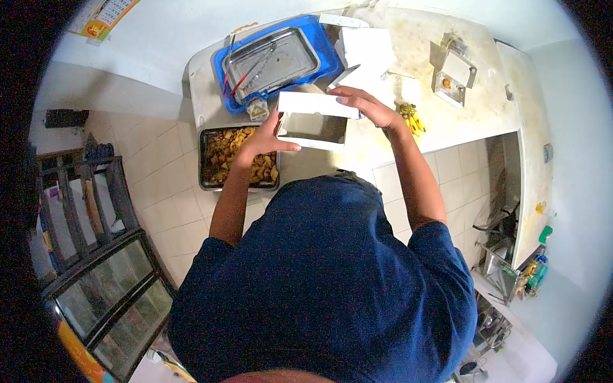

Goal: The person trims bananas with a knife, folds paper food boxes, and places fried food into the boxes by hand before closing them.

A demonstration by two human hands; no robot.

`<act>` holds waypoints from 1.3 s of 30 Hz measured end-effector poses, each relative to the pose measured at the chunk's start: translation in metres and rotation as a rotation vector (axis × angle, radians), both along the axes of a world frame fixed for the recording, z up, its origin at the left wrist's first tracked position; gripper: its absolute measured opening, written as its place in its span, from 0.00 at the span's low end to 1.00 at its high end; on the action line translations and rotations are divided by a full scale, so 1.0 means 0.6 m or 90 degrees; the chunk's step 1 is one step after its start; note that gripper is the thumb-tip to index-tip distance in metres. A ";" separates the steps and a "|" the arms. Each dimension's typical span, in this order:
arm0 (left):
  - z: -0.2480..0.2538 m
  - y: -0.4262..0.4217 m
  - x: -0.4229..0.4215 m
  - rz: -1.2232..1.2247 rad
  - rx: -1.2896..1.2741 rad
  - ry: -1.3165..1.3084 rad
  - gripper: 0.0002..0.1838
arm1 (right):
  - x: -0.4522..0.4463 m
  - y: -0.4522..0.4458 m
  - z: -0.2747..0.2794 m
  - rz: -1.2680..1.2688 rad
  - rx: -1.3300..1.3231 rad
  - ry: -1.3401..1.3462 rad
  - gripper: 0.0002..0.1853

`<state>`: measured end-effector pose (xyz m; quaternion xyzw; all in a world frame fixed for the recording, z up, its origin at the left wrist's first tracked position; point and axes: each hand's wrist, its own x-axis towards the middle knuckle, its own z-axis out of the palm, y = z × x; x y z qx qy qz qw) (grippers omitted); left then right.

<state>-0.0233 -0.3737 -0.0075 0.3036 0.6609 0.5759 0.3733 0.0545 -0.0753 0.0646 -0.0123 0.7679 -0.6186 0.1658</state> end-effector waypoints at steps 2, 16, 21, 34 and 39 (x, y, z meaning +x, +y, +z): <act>0.013 -0.002 0.000 -0.007 0.005 0.060 0.67 | -0.007 0.008 0.000 0.020 -0.046 -0.033 0.33; -0.001 0.000 0.015 0.022 0.041 -0.019 0.63 | 0.007 0.009 -0.021 0.022 -0.356 0.108 0.54; 0.017 -0.015 0.025 0.069 0.056 0.030 0.61 | 0.027 -0.023 -0.040 -0.067 -0.325 0.121 0.50; -0.065 0.032 0.052 0.361 0.316 -0.432 0.35 | 0.036 -0.115 -0.125 -0.435 -0.349 0.056 0.19; -0.067 0.042 0.053 0.426 0.287 -0.370 0.33 | 0.046 -0.130 -0.132 -0.487 -0.405 -0.028 0.22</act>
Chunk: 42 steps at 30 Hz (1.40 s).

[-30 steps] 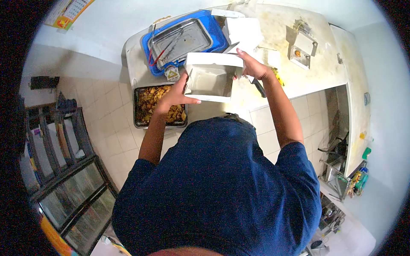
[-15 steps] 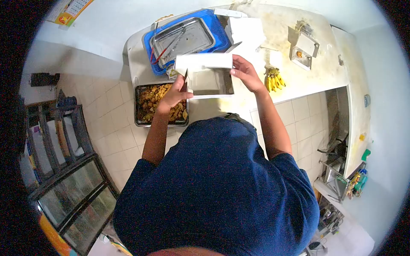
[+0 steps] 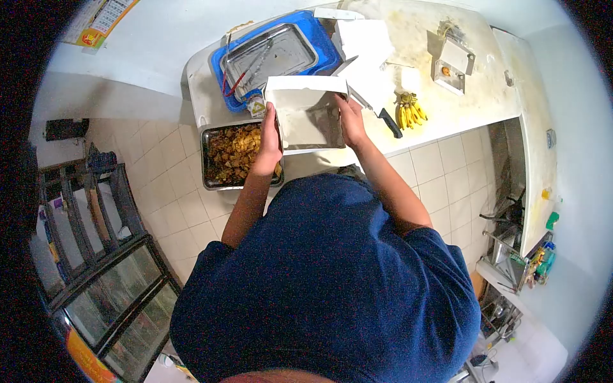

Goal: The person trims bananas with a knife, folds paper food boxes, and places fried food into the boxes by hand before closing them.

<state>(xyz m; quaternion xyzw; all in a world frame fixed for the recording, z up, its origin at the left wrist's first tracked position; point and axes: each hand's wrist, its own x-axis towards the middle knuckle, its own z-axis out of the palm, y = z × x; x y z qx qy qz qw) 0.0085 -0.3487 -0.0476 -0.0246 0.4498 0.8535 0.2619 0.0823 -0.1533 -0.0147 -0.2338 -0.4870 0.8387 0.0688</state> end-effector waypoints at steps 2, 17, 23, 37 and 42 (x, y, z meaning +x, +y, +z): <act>0.021 0.002 0.005 0.017 -0.027 0.023 0.33 | 0.003 -0.017 0.021 -0.018 -0.024 -0.026 0.23; 0.007 0.012 0.010 0.089 -0.239 0.109 0.35 | 0.017 -0.008 -0.002 -0.053 -0.104 -0.179 0.25; -0.005 0.004 0.002 0.057 -0.246 0.055 0.28 | 0.024 -0.011 0.001 -0.069 -0.128 -0.203 0.22; -0.065 -0.044 0.047 -0.090 -0.317 0.109 0.23 | 0.026 -0.030 -0.057 -0.065 0.153 -0.138 0.13; -0.044 -0.082 0.063 -0.073 -0.374 0.128 0.23 | 0.021 -0.050 -0.116 0.011 0.231 -0.120 0.13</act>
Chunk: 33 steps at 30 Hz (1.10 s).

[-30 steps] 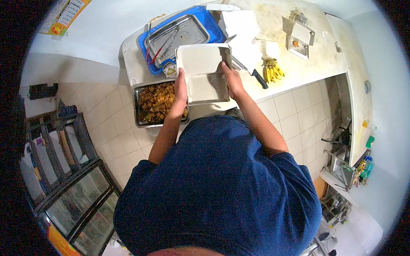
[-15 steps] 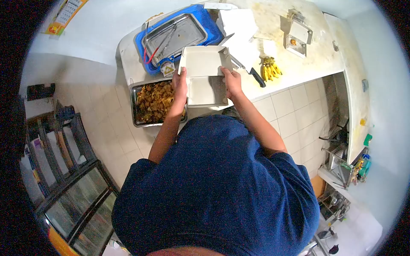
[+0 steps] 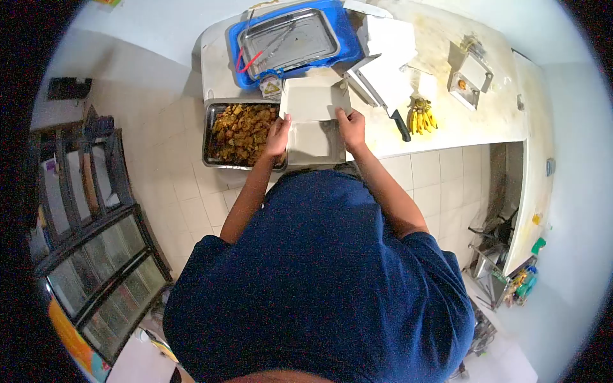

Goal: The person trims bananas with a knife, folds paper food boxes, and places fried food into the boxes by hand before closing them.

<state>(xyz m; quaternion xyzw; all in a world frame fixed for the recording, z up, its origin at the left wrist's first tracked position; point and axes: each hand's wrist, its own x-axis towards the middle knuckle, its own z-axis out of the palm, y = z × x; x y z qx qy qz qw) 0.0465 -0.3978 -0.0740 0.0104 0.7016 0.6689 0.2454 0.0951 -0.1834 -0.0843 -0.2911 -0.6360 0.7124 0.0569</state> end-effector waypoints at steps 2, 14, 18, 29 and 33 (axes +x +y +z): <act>-0.022 -0.011 0.003 0.027 -0.003 -0.028 0.23 | -0.006 -0.005 0.003 0.030 0.036 -0.002 0.13; 0.007 -0.047 0.046 0.288 -0.078 -0.104 0.30 | -0.038 -0.072 -0.003 0.213 0.069 0.006 0.17; -0.044 -0.130 0.052 0.415 -0.068 -0.109 0.29 | -0.056 -0.114 0.024 0.366 0.159 0.035 0.20; -0.038 -0.316 0.088 0.692 0.024 -0.033 0.23 | -0.086 -0.194 -0.096 0.613 0.447 -0.006 0.12; -0.038 -0.334 0.109 0.729 0.014 -0.023 0.23 | -0.098 -0.216 -0.122 0.665 0.544 -0.009 0.12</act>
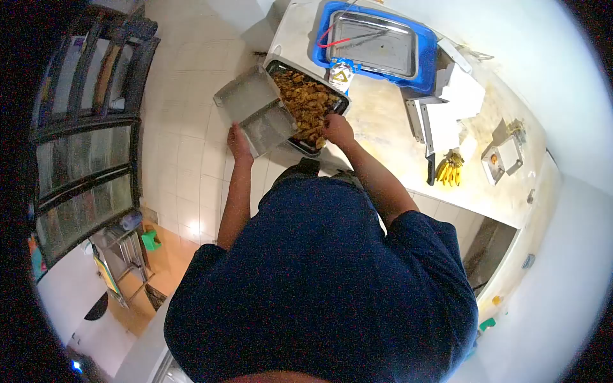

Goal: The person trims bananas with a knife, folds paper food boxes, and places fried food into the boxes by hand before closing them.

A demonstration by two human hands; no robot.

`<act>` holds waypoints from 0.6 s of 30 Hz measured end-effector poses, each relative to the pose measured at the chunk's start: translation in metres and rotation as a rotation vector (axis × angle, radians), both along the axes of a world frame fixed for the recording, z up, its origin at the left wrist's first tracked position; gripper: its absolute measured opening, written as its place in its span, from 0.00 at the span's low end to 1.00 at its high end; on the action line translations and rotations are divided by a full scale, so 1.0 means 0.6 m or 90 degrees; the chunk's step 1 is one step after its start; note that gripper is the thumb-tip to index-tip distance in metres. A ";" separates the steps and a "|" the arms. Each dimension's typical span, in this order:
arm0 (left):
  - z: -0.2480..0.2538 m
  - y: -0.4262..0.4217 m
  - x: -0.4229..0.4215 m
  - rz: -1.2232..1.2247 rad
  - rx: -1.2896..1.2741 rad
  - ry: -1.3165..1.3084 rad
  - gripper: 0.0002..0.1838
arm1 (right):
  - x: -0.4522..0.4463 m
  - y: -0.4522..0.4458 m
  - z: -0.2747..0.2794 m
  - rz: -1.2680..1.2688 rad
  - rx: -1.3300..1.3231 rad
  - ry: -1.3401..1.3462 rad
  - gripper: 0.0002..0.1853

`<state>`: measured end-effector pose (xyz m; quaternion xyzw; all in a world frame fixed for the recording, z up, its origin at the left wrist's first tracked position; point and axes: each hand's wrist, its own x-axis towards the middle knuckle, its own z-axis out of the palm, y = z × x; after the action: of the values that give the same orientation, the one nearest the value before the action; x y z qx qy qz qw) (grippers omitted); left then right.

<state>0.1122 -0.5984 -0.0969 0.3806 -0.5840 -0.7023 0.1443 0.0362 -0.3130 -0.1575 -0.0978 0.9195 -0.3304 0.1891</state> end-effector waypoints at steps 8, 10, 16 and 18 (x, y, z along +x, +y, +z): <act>-0.022 -0.017 0.021 0.032 0.007 0.007 0.20 | -0.001 -0.023 0.036 -0.054 0.132 -0.066 0.16; -0.031 -0.020 0.028 0.033 0.024 0.016 0.20 | -0.002 -0.020 0.040 -0.061 0.105 -0.080 0.16; -0.033 0.006 0.028 0.028 0.031 0.004 0.19 | 0.001 0.003 0.023 -0.096 -0.006 0.004 0.14; -0.038 0.014 0.023 0.008 0.012 -0.001 0.19 | -0.002 0.007 0.027 -0.102 -0.011 0.028 0.14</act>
<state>0.1260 -0.5903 -0.1195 0.3861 -0.5750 -0.7066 0.1445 0.0350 -0.3089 -0.1414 -0.0330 0.9256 -0.3497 0.1407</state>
